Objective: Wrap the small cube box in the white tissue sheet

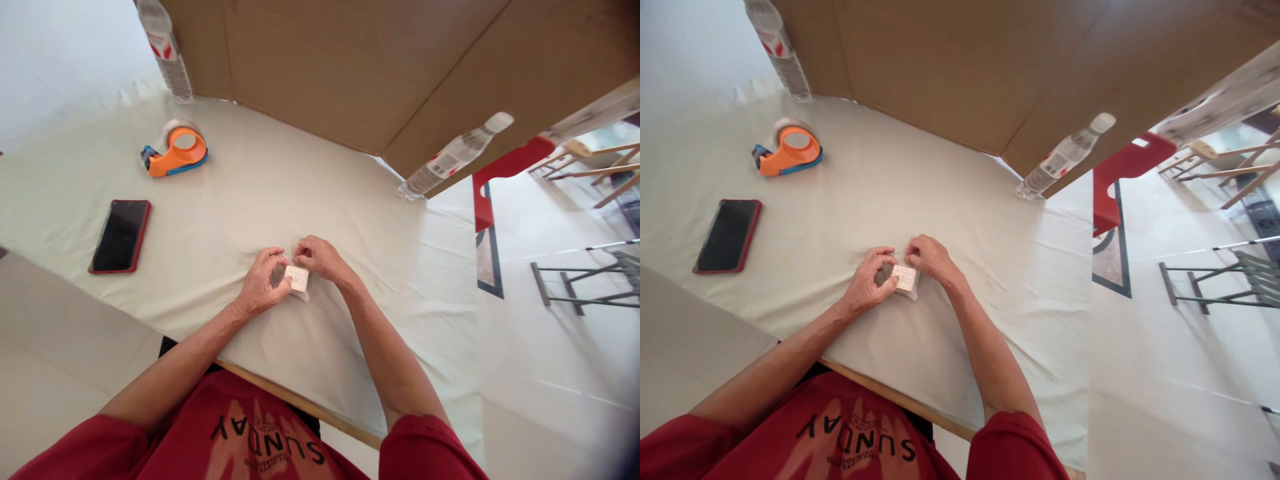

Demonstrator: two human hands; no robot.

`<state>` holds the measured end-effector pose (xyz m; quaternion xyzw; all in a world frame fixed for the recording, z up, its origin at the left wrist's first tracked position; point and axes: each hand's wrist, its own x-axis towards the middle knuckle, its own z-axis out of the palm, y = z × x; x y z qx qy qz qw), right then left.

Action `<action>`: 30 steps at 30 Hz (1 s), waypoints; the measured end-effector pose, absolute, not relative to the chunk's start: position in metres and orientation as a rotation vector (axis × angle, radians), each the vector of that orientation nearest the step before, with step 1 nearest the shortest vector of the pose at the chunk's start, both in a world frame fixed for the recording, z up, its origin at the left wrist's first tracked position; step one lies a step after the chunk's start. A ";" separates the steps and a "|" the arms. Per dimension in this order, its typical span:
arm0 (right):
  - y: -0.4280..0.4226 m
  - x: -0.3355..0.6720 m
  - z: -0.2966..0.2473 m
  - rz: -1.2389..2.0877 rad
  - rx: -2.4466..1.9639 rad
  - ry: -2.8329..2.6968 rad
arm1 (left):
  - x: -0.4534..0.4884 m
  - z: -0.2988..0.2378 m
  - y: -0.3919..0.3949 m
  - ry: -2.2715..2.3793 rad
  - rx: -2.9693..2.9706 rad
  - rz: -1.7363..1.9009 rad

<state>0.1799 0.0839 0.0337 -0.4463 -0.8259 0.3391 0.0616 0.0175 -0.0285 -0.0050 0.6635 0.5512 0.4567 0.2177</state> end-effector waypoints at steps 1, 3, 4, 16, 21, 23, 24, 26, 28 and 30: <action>0.083 0.181 0.034 1.088 -1.331 -2.454 | 0.017 -0.005 -0.028 1.528 1.831 1.258; 0.080 0.183 0.034 1.227 -1.291 -2.338 | 0.017 -0.004 -0.028 1.526 1.822 1.235; 0.079 0.184 0.034 1.287 -1.265 -2.286 | 0.017 -0.003 -0.028 1.521 1.818 1.219; 0.057 0.193 0.055 1.372 -1.195 -2.148 | 0.017 0.000 -0.026 1.551 1.640 1.050; 0.030 0.206 0.054 1.223 -1.209 -2.217 | 0.016 -0.004 -0.026 1.459 1.543 1.103; 0.020 0.208 0.047 1.057 -1.216 -2.270 | 0.016 -0.004 -0.027 1.455 1.539 1.098; 0.017 0.207 0.043 0.974 -1.207 -2.280 | 0.016 -0.004 -0.027 1.455 1.543 1.097; 0.012 0.206 0.035 0.864 -1.164 -2.279 | 0.016 -0.004 -0.027 1.447 1.561 1.099; 0.010 0.205 0.029 0.825 -1.111 -2.272 | 0.015 -0.004 -0.027 1.437 1.579 1.104; 0.009 0.205 0.025 0.806 -1.075 -2.262 | 0.015 -0.004 -0.026 1.437 1.589 1.104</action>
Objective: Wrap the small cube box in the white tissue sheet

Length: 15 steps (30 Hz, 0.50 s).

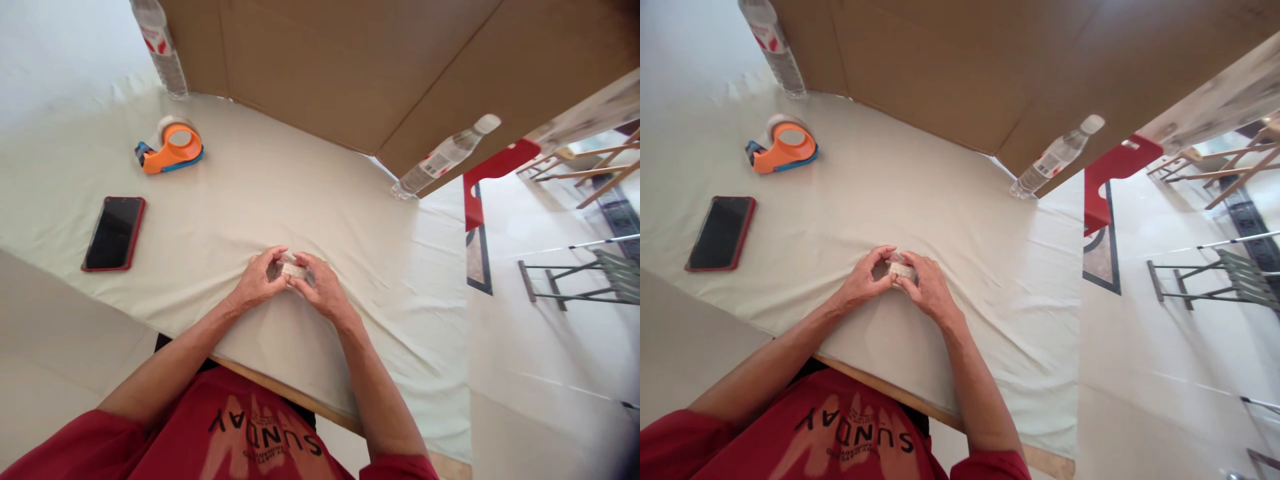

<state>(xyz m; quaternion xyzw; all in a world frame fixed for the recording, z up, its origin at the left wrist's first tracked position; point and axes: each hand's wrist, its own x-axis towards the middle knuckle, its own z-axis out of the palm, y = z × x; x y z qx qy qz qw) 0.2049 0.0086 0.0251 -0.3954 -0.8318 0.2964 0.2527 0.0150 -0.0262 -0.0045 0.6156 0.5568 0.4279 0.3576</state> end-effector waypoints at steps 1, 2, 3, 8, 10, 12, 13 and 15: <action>0.008 0.205 0.024 0.797 -1.066 -2.255 | 0.015 -0.005 -0.026 1.443 1.593 1.105; 0.007 0.205 0.022 0.787 -1.061 -2.246 | 0.015 -0.006 -0.025 1.452 1.598 1.106; 0.006 0.206 0.021 0.776 -1.060 -2.235 | 0.015 -0.007 -0.025 1.461 1.603 1.110; -0.003 0.203 0.012 0.720 -1.059 -2.136 | 0.015 -0.010 -0.024 1.454 1.629 1.118; -0.006 0.201 0.008 0.692 -1.043 -2.099 | 0.014 -0.010 -0.023 1.449 1.637 1.112; -0.007 0.199 0.005 0.678 -1.034 -2.076 | 0.014 -0.009 -0.023 1.461 1.642 1.110; -0.008 0.199 0.004 0.677 -1.040 -2.067 | 0.014 -0.009 -0.023 1.469 1.644 1.108; -0.009 0.199 0.003 0.684 -1.063 -2.060 | 0.015 -0.007 -0.023 1.484 1.645 1.101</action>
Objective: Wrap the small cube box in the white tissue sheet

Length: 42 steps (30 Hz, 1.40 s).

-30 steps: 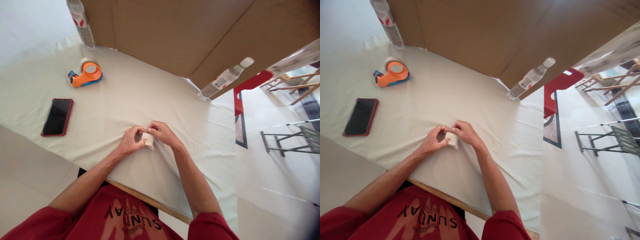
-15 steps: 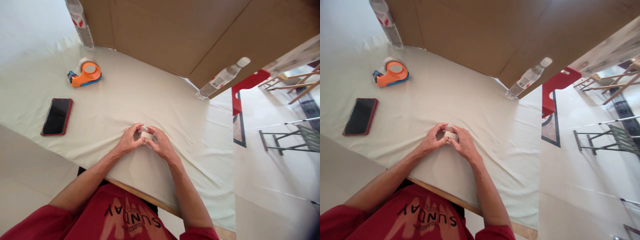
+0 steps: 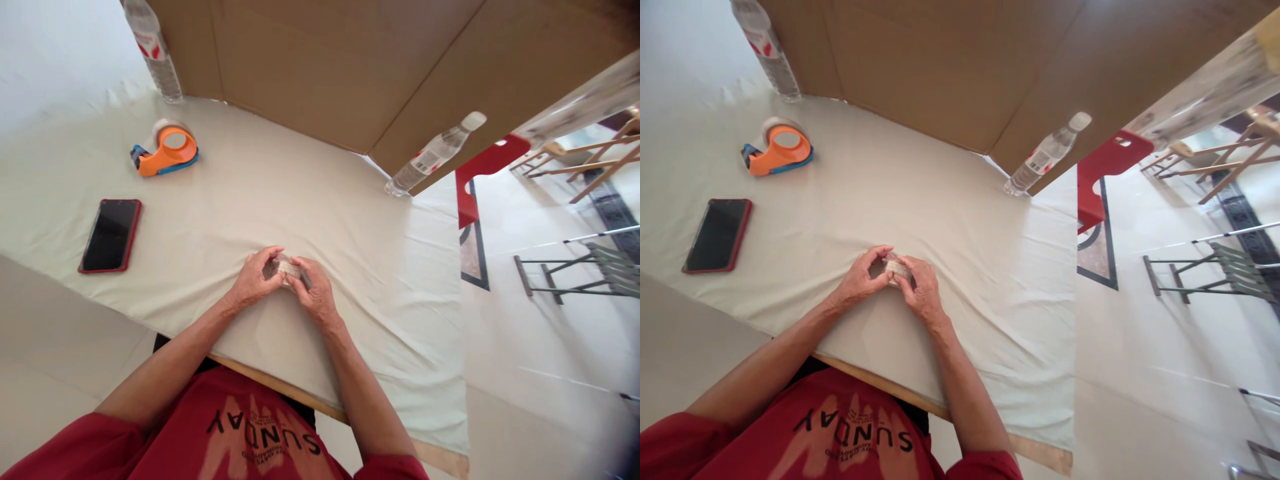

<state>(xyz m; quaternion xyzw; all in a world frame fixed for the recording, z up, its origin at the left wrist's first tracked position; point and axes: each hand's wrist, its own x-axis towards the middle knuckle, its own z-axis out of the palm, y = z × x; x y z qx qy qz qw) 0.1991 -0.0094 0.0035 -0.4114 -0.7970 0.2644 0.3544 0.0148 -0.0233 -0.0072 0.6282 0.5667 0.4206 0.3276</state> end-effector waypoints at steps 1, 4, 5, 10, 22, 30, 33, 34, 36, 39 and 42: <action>-0.010 0.200 0.003 0.687 -1.072 -2.063 | 0.015 -0.006 -0.024 1.489 1.643 1.095; -0.014 0.202 0.002 0.689 -1.047 -2.107 | 0.016 -0.003 -0.025 1.513 1.649 1.067; -0.015 0.203 0.002 0.685 -1.031 -2.130 | 0.016 -0.002 -0.025 1.530 1.662 1.052; -0.014 0.202 -0.001 0.636 -1.063 -2.173 | 0.017 0.001 -0.028 1.593 1.727 1.023; -0.011 0.199 0.001 0.603 -1.075 -2.192 | 0.015 -0.007 -0.028 1.550 1.639 1.105; -0.009 0.193 0.003 0.401 -1.026 -2.039 | 0.011 -0.009 -0.028 1.402 1.563 1.242; -0.013 0.189 -0.002 0.377 -0.948 -2.062 | 0.010 -0.013 -0.026 1.393 1.546 1.187; -0.015 0.190 -0.002 0.373 -0.916 -2.084 | 0.009 -0.014 -0.025 1.390 1.545 1.174; -0.018 0.195 0.003 0.381 -0.891 -2.118 | 0.008 -0.014 -0.024 1.355 1.558 1.163; -0.016 0.210 0.018 0.463 -0.976 -2.103 | 0.007 -0.011 -0.024 1.247 1.588 1.165; -0.006 0.220 0.032 0.570 -1.001 -2.131 | 0.008 -0.009 -0.024 1.192 1.604 1.166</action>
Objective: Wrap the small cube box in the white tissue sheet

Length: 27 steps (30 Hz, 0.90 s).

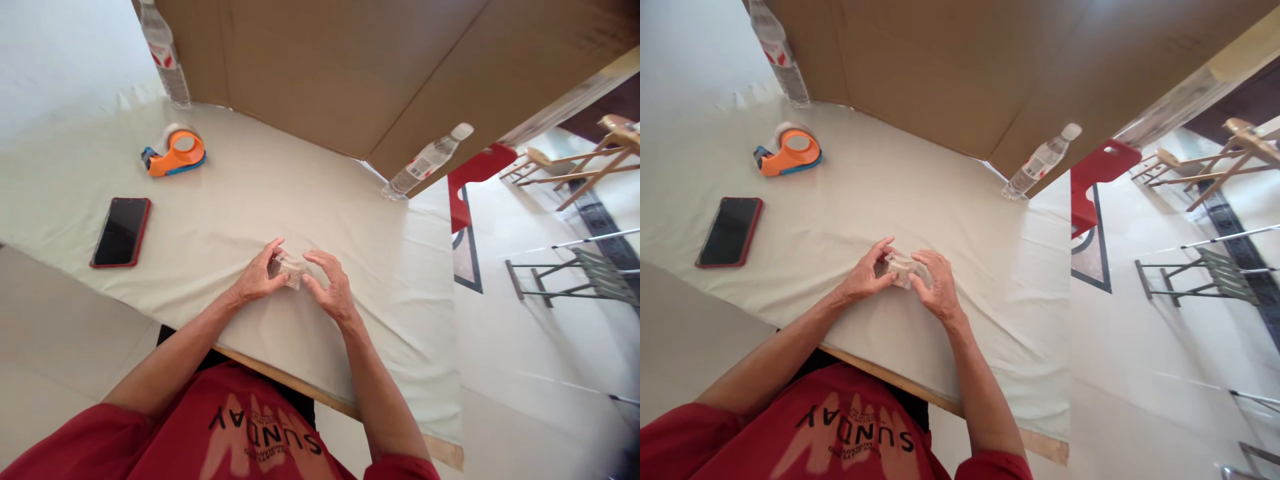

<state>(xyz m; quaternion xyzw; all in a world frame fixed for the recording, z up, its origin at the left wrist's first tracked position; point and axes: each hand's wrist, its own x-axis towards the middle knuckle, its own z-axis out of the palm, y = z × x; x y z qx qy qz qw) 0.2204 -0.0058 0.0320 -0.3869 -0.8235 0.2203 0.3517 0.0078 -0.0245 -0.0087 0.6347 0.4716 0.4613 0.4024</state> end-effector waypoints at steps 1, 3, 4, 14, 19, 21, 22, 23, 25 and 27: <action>-0.002 0.222 0.035 0.594 -0.986 -2.155 | 0.008 -0.009 -0.025 1.183 1.606 1.166; 0.004 0.221 0.038 0.618 -0.972 -2.196 | 0.009 -0.009 -0.026 1.168 1.604 1.172; 0.007 0.220 0.039 0.618 -0.981 -2.213 | 0.009 -0.009 -0.026 1.164 1.600 1.175; 0.013 0.219 0.045 0.541 -1.012 -2.329 | 0.011 -0.007 -0.030 1.152 1.645 1.187; 0.025 0.216 0.057 0.386 -0.977 -2.574 | 0.011 -0.006 -0.031 1.126 1.687 1.202; 0.027 0.213 0.057 0.364 -0.948 -2.635 | 0.011 -0.006 -0.031 1.127 1.701 1.208; 0.028 0.211 0.056 0.369 -0.936 -2.638 | 0.011 -0.006 -0.031 1.131 1.704 1.208; 0.028 0.209 0.054 0.390 -0.930 -2.622 | 0.011 -0.006 -0.031 1.136 1.704 1.205; 0.028 0.207 0.050 0.481 -0.950 -2.541 | 0.011 -0.006 -0.031 1.143 1.700 1.196; 0.029 0.205 0.045 0.611 -1.018 -2.429 | 0.011 -0.006 -0.031 1.152 1.708 1.182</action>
